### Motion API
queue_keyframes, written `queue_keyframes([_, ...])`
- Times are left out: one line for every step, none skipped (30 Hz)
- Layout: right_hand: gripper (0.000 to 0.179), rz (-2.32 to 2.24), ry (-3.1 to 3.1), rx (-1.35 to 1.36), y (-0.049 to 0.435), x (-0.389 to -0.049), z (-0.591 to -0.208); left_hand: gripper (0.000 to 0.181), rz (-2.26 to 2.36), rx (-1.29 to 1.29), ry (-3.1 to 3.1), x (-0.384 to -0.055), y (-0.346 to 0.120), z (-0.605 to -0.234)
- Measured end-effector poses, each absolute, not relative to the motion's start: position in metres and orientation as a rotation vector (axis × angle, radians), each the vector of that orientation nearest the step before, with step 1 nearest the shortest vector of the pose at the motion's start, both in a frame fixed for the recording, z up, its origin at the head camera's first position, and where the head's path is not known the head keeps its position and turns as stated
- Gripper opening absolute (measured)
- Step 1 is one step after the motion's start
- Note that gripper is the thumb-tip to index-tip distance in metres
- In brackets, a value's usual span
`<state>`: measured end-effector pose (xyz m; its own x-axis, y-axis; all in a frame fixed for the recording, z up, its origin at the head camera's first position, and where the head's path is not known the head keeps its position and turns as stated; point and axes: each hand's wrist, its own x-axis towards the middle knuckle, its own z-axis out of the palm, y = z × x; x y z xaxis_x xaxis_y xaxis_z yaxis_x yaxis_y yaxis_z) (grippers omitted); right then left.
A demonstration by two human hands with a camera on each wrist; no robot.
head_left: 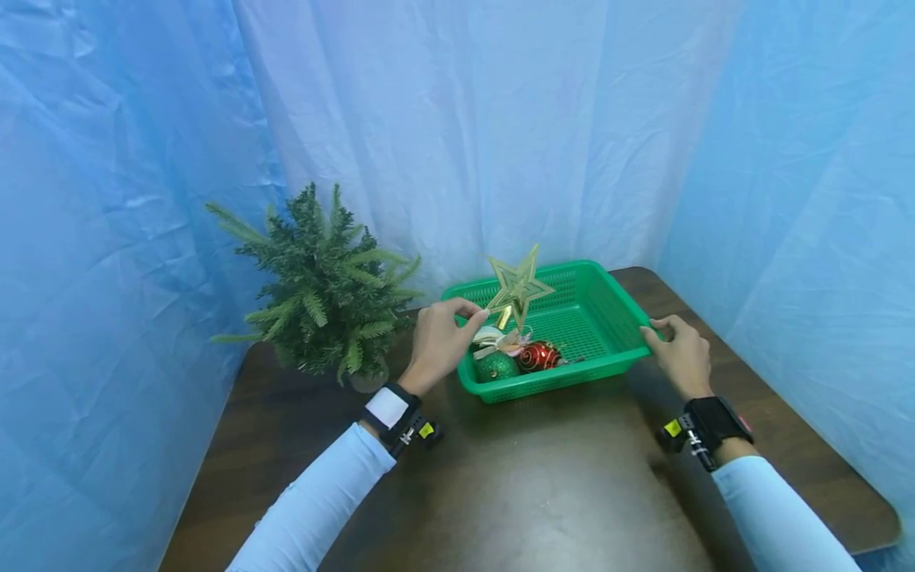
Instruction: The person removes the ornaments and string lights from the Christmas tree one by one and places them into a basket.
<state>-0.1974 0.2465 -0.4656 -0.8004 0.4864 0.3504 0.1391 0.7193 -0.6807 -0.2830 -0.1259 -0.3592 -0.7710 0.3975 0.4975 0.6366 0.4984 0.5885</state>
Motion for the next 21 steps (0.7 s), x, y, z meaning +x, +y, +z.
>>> queue_keyframes([0.04, 0.896, -2.404, -0.472, 0.246, -0.197, -0.466, 0.018, -1.146, -0.874, -2.448, -0.283, -0.124, -0.36])
queue_keyframes([0.04, 0.898, -2.403, -0.468, 0.246, -0.197, -0.466, 0.018, -1.149, -0.881, -2.446, -0.283, -0.122, -0.36])
queue_keyframes([0.039, 0.898, -2.401, -0.468, 0.245, -0.196, -0.465, 0.018, -1.154, -0.885, -2.443, -0.283, -0.121, -0.361])
queue_keyframes([0.039, 0.897, -2.398, -0.467, 0.245, -0.196, -0.465, 0.018, -1.161, -0.89, -2.441, -0.283, -0.119, -0.361])
queue_keyframes([0.039, 0.899, -2.396, -0.468, 0.245, -0.196, -0.465, 0.018, -1.166, -0.895, -2.437, -0.283, -0.117, -0.361])
queue_keyframes([0.039, 0.897, -2.395, -0.47, 0.245, -0.196, -0.464, 0.017, -1.171, -0.897, -2.436, -0.283, -0.115, -0.361])
queue_keyframes([0.039, 0.896, -2.395, -0.469, 0.245, -0.197, -0.464, 0.017, -1.169, -0.895, -2.437, -0.283, -0.114, -0.361])
queue_keyframes([0.039, 0.895, -2.392, -0.466, 0.245, -0.197, -0.464, 0.017, -1.168, -0.894, -2.437, -0.284, -0.112, -0.361])
queue_keyframes([0.038, 0.89, -2.387, -0.464, 0.245, -0.197, -0.463, 0.017, -1.166, -0.891, -2.437, -0.284, -0.109, -0.36])
queue_keyframes([0.038, 0.886, -2.383, -0.46, 0.245, -0.197, -0.463, 0.018, -1.164, -0.889, -2.438, -0.284, -0.107, -0.36])
queue_keyframes([0.038, 0.885, -2.38, -0.458, 0.246, -0.197, -0.463, 0.018, -1.16, -0.89, -2.441, -0.285, -0.104, -0.36])
queue_keyframes([0.038, 0.884, -2.375, -0.455, 0.247, -0.196, -0.463, 0.018, -1.153, -0.893, -2.447, -0.285, -0.1, -0.361])
queue_keyframes([0.038, 0.883, -2.371, -0.453, 0.247, -0.196, -0.463, 0.018, -1.148, -0.901, -2.451, -0.285, -0.097, -0.362])
queue_keyframes([0.037, 0.885, -2.369, -0.454, 0.247, -0.195, -0.464, 0.018, -1.144, -0.908, -2.458, -0.286, -0.093, -0.362])
queue_keyframes([0.038, 0.889, -2.372, -0.453, 0.248, -0.195, -0.464, 0.018, -1.138, -0.916, -2.463, -0.286, -0.09, -0.364])
queue_keyframes([0.038, 0.894, -2.377, -0.455, 0.248, -0.195, -0.464, 0.018, -1.132, -0.924, -2.47, -0.285, -0.088, -0.365])
queue_keyframes([0.039, 0.899, -2.383, -0.456, 0.248, -0.195, -0.465, 0.018, -1.126, -0.931, -2.477, -0.285, -0.085, -0.366])
queue_keyframes([0.04, 0.903, -2.389, -0.457, 0.247, -0.195, -0.465, 0.018, -1.123, -0.934, -2.482, -0.285, -0.083, -0.367])
queue_keyframes([0.04, 0.907, -2.393, -0.459, 0.247, -0.195, -0.465, 0.017, -1.123, -0.938, -2.486, -0.284, -0.082, -0.368])
queue_keyframes([0.041, 0.908, -2.397, -0.459, 0.246, -0.195, -0.466, 0.017, -1.117, -0.941, -2.489, -0.284, -0.08, -0.369])
queue_keyframes([0.041, 0.908, -2.399, -0.461, 0.245, -0.195, -0.466, 0.017, -1.115, -0.948, -2.487, -0.284, -0.079, -0.371])
